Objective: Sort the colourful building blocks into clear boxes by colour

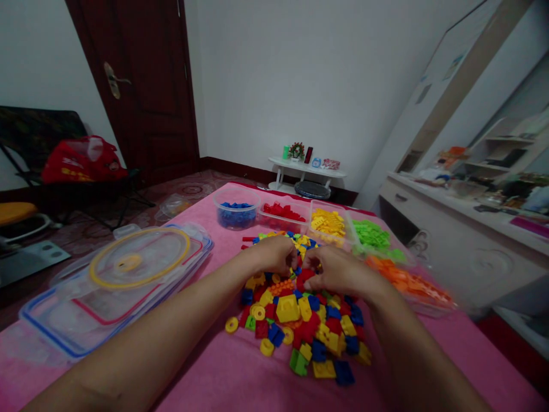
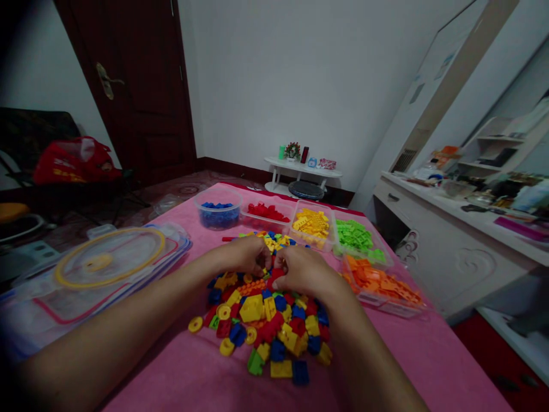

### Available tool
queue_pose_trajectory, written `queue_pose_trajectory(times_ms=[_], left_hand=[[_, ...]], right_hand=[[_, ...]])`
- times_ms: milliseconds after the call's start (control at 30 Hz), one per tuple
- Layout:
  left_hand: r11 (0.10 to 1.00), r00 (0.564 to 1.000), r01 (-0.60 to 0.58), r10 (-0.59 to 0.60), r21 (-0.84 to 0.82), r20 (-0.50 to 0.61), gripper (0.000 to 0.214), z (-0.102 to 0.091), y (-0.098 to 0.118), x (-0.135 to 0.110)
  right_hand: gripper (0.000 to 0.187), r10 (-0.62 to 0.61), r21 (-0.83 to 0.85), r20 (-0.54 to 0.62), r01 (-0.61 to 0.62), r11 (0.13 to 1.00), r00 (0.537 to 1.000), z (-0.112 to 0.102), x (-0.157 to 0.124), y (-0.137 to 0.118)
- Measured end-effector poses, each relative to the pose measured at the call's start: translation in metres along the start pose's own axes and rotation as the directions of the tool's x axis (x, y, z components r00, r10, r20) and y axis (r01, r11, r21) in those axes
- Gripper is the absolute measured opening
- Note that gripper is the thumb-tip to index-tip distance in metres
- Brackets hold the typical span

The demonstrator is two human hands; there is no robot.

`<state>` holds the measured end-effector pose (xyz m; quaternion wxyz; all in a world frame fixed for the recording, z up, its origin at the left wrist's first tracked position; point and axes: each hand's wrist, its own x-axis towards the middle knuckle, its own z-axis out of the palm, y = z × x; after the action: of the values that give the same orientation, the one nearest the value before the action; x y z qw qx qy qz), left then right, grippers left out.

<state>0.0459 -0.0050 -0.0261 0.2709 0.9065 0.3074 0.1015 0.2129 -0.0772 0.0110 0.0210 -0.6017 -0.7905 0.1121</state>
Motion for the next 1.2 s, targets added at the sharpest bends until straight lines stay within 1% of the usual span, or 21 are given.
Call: queue_pose_trajectory(times_ms=[67,100,167,233,267,333,433,533,600,700,767,833,900,967,1000,1067,1100,1133,1167,1200], left_hand=[[0.99,0.995,0.062,-0.052,0.129,-0.083,0.016,-0.002,0.004,-0.003],[0.981,0.992,0.089,-0.071,0.175,-0.104,0.016,-0.004,0.006,-0.004],[0.969,0.991,0.115,-0.096,0.22,-0.094,0.015,-0.01,0.008,-0.007],[0.97,0.989,0.135,-0.122,0.2,-0.079,0.011,-0.015,0.006,-0.007],[0.974,0.987,0.146,-0.131,0.173,-0.093,0.01,-0.016,0.004,-0.006],[0.984,0.978,0.148,-0.131,0.103,-0.16,0.013,-0.017,-0.001,-0.003],[0.995,0.966,0.103,-0.1,0.002,-0.237,0.02,-0.016,-0.008,0.003],[0.994,0.962,0.077,-0.096,-0.081,-0.257,0.023,-0.014,-0.009,0.007],[0.989,0.958,0.065,-0.099,-0.135,-0.269,0.024,-0.013,-0.009,0.008],[0.961,0.955,0.031,-0.109,-0.274,-0.275,0.026,-0.011,-0.008,0.01],[0.919,0.958,0.025,-0.134,-0.393,-0.253,0.031,-0.009,-0.006,0.01],[0.851,0.963,0.05,-0.18,-0.522,-0.201,0.037,-0.007,-0.001,0.009],[0.741,0.969,0.08,-0.216,-0.666,-0.123,0.045,-0.004,0.006,0.007],[0.572,0.976,0.105,-0.218,-0.813,-0.028,0.051,-0.001,0.011,0.006],[0.468,0.977,0.127,-0.21,-0.875,0.03,0.053,0.0,0.012,0.006],[0.244,0.97,0.195,-0.189,-0.95,0.15,0.053,0.0,0.012,0.007],[0.141,0.964,0.218,-0.186,-0.966,0.19,0.049,-0.001,0.011,0.008],[0.057,0.959,0.223,-0.194,-0.973,0.208,0.042,-0.003,0.009,0.009],[-0.005,0.955,0.213,-0.211,-0.977,0.21,0.034,-0.004,0.007,0.01],[-0.046,0.951,0.195,-0.237,-0.98,0.2,0.026,-0.006,0.005,0.011]], right_hand=[[0.025,0.009,-0.062,-0.017,-0.01,0.998,1.0,0.008,0.002,-0.008],[0.025,0.005,-0.091,-0.035,-0.009,0.996,0.999,0.013,0.004,-0.011],[0.024,-0.009,-0.119,-0.058,0.002,0.993,0.998,0.021,0.009,-0.014],[0.022,-0.008,-0.104,-0.068,0.001,0.995,0.998,0.024,0.012,-0.013],[0.021,-0.005,-0.087,-0.071,-0.001,0.996,0.997,0.025,0.013,-0.011],[0.018,-0.021,-0.046,-0.068,0.018,0.999,0.997,0.023,0.013,-0.008],[0.018,-0.109,0.02,-0.015,0.109,0.994,0.994,0.019,0.01,-0.005],[0.026,-0.201,0.072,0.076,0.196,0.978,0.977,0.016,0.007,-0.006],[0.029,-0.232,0.093,0.104,0.223,0.97,0.967,0.014,0.006,-0.008],[0.023,-0.231,0.149,0.093,0.216,0.965,0.969,0.016,0.006,-0.007],[0.015,-0.221,0.205,0.071,0.203,0.958,0.973,0.018,0.009,-0.004],[0.015,-0.187,0.258,0.012,0.178,0.95,0.982,0.019,0.013,-0.001],[0.015,-0.108,0.298,-0.123,0.141,0.944,0.987,0.018,0.017,0.001],[0.017,-0.035,0.344,-0.286,0.136,0.929,0.958,0.015,0.02,0.0],[0.023,-0.01,0.372,-0.358,0.152,0.916,0.934,0.013,0.021,-0.003],[0.031,0.038,0.422,-0.461,0.182,0.888,0.887,0.009,0.021,-0.008],[0.031,0.065,0.432,-0.5,0.184,0.883,0.864,0.008,0.02,-0.01],[0.027,0.086,0.421,-0.53,0.174,0.89,0.844,0.006,0.019,-0.012],[0.021,0.088,0.387,-0.54,0.154,0.909,0.837,0.006,0.017,-0.014],[0.016,0.067,0.331,-0.523,0.13,0.935,0.85,0.006,0.015,-0.015]])
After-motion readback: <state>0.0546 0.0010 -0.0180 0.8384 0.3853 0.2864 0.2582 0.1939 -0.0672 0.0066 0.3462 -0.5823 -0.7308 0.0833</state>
